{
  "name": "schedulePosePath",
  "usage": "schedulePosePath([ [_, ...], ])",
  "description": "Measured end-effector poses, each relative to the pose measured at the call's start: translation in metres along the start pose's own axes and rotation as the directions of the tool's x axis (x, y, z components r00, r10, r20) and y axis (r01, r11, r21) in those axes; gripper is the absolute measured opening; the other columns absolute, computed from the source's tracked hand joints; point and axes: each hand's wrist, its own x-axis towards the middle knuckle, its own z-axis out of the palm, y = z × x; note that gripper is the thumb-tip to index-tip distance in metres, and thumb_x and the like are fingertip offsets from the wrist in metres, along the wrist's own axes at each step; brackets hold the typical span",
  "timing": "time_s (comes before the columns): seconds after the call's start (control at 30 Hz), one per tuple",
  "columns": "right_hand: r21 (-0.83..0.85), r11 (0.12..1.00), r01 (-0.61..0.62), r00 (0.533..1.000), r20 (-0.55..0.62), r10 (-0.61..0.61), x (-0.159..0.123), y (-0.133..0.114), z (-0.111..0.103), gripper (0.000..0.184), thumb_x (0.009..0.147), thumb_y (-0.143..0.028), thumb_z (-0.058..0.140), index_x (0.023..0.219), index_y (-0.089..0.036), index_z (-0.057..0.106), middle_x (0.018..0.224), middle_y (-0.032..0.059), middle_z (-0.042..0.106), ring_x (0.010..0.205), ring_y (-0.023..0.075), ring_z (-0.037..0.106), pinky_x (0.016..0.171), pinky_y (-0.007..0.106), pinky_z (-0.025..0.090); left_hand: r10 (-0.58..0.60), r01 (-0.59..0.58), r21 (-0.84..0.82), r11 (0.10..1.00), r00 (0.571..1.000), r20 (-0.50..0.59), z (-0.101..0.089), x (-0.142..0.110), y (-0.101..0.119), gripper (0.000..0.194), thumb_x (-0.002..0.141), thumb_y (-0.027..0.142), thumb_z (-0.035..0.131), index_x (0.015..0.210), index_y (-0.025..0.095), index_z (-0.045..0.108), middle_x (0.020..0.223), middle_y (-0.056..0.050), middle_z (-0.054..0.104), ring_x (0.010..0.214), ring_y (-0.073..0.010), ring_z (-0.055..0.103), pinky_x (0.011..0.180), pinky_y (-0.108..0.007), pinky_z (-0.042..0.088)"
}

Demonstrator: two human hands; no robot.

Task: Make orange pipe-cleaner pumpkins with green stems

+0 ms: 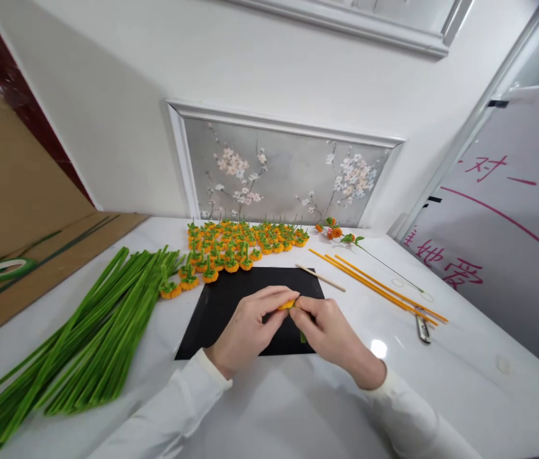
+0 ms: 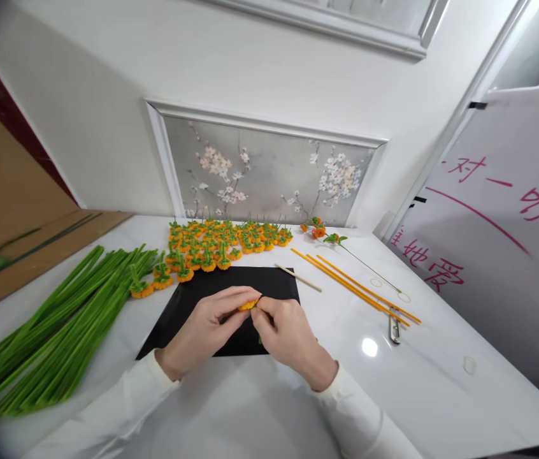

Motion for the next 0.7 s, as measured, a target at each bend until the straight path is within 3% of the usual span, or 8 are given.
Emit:
schedulePosePath([
  [0.07,0.221,0.972,-0.077,0.996,0.058,0.066,0.002,-0.001,0.000,0.030,0.087,-0.022,0.040,0.058,-0.019,0.037,0.052,-0.0053,0.034,0.048,0.0088,0.033,0.047,0.021,0.027,0.030,-0.030,0.017,0.999,0.999,-0.021,0.001,-0.001,0.001,0.032,0.086,0.014,0.049,0.109,0.024,0.068,0.111,-0.005,0.065,0.101,-0.0185,0.061,0.089,-0.029,0.049],
  [0.13,0.321,0.942,-0.100,0.993,0.096,0.073,0.004,-0.002,-0.003,0.029,0.088,-0.025,0.042,0.059,-0.019,0.041,0.053,-0.0052,0.036,0.050,0.0088,0.034,0.047,0.021,0.029,-0.004,0.003,-0.018,1.000,0.999,-0.047,0.002,-0.002,0.001,0.032,0.086,0.014,0.050,0.110,0.024,0.068,0.114,-0.006,0.064,0.102,-0.0188,0.061,0.089,-0.028,0.049],
  [0.27,0.264,0.964,-0.038,0.991,0.132,0.003,0.003,-0.001,-0.012,0.032,0.092,-0.034,0.041,0.065,-0.018,0.049,0.059,-0.0028,0.049,0.054,0.0098,0.043,0.052,0.021,0.035,-0.164,0.148,-0.195,0.970,0.984,-0.071,0.001,0.000,0.002,0.032,0.083,0.020,0.056,0.114,0.020,0.065,0.116,-0.007,0.064,0.104,-0.0202,0.061,0.090,-0.030,0.050],
  [0.4,0.095,0.995,0.026,0.997,0.069,-0.032,0.000,0.000,-0.015,0.032,0.095,-0.030,0.038,0.070,-0.019,0.053,0.062,-0.0019,0.056,0.056,0.0107,0.050,0.057,0.023,0.038,-0.309,0.285,-0.325,0.902,0.951,-0.021,-0.002,0.003,0.002,0.038,0.084,0.025,0.055,0.121,0.019,0.060,0.116,-0.006,0.066,0.098,-0.0194,0.064,0.090,-0.034,0.050],
  [0.57,-0.009,1.000,0.015,0.998,0.057,-0.015,0.001,0.003,-0.016,0.019,0.092,-0.029,0.045,0.097,-0.021,0.061,0.068,-0.0009,0.064,0.059,0.0131,0.057,0.058,0.024,0.043,-0.221,0.207,-0.147,0.967,0.972,-0.084,-0.002,0.001,-0.003,0.032,0.086,0.023,0.052,0.116,0.019,0.063,0.121,-0.005,0.064,0.112,-0.0207,0.058,0.100,-0.034,0.044],
  [0.7,0.218,0.976,0.021,0.997,-0.076,-0.005,0.004,0.007,-0.015,0.023,0.088,-0.034,0.052,0.104,-0.019,0.060,0.094,0.0060,0.066,0.082,0.0172,0.062,0.074,0.029,0.050,-0.121,0.119,-0.022,0.993,0.984,-0.129,-0.001,-0.001,0.000,0.034,0.086,0.020,0.050,0.119,0.023,0.060,0.119,-0.004,0.065,0.108,-0.0207,0.060,0.096,-0.033,0.046],
])
